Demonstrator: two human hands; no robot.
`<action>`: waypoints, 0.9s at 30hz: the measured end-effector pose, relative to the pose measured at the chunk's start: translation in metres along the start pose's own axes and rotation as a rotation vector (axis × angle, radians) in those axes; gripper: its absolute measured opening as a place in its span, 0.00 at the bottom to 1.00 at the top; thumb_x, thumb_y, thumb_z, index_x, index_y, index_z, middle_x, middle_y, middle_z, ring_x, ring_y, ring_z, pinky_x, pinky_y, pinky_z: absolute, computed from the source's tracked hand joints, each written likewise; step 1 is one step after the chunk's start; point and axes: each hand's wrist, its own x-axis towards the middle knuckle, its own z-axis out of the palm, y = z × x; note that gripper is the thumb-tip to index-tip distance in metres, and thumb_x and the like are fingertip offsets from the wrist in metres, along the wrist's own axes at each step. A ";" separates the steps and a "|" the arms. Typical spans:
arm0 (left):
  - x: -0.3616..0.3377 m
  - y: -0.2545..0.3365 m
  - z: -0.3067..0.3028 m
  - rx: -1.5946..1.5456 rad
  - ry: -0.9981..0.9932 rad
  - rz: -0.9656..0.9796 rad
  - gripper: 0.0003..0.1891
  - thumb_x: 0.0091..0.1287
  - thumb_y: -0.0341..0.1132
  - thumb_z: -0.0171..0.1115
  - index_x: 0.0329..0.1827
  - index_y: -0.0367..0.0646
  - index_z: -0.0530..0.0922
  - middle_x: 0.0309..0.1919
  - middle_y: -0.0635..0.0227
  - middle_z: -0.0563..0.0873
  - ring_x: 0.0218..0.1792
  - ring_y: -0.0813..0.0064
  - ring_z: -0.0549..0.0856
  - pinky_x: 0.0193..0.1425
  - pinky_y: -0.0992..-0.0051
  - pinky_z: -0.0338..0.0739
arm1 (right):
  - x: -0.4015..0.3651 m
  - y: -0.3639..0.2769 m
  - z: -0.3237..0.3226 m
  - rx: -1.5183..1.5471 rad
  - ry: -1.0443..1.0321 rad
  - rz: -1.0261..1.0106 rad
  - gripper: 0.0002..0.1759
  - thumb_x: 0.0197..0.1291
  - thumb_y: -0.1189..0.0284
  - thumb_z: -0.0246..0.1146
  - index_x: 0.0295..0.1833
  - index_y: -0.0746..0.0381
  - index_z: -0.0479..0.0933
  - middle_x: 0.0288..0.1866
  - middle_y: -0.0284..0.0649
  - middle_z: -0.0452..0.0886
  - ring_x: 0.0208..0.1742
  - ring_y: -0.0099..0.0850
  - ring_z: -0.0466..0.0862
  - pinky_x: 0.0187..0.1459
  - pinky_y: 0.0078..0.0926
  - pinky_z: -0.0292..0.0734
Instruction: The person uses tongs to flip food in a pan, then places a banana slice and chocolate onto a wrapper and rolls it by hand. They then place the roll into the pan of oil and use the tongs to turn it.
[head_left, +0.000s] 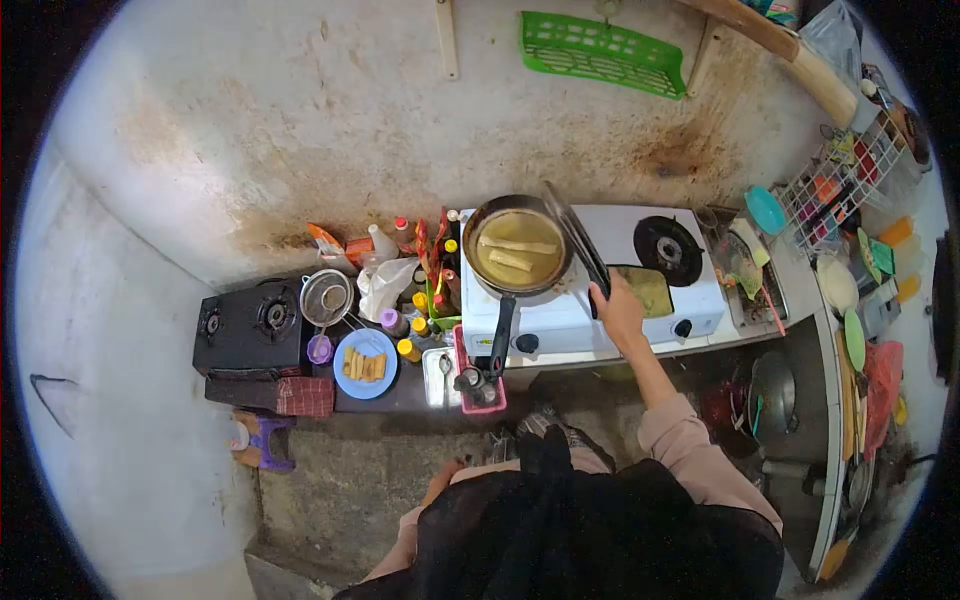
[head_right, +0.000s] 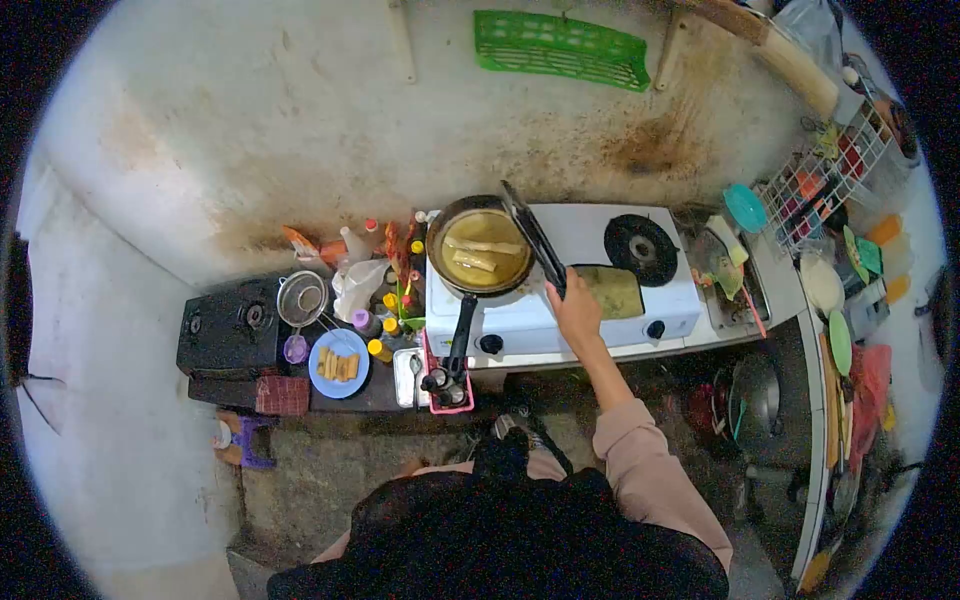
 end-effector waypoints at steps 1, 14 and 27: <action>0.022 0.003 0.002 -0.004 0.007 0.009 0.21 0.55 0.47 0.59 0.42 0.37 0.80 0.41 0.53 0.83 0.41 0.55 0.82 0.42 0.63 0.74 | 0.000 -0.002 -0.001 -0.075 -0.069 -0.004 0.28 0.59 0.51 0.53 0.53 0.65 0.69 0.41 0.50 0.78 0.37 0.48 0.80 0.37 0.42 0.75; 0.111 0.039 -0.003 0.051 -0.021 0.140 0.20 0.55 0.46 0.59 0.41 0.38 0.80 0.40 0.53 0.83 0.41 0.55 0.82 0.42 0.62 0.74 | -0.020 -0.013 0.015 0.062 -0.144 0.079 0.29 0.61 0.52 0.51 0.50 0.69 0.67 0.31 0.55 0.79 0.33 0.51 0.80 0.34 0.44 0.74; 0.133 0.045 -0.015 0.108 -0.038 0.208 0.19 0.55 0.46 0.59 0.40 0.38 0.81 0.40 0.53 0.83 0.41 0.54 0.82 0.41 0.61 0.74 | -0.041 -0.031 0.007 0.112 0.019 0.058 0.24 0.58 0.56 0.56 0.45 0.68 0.67 0.32 0.53 0.78 0.34 0.49 0.80 0.35 0.43 0.76</action>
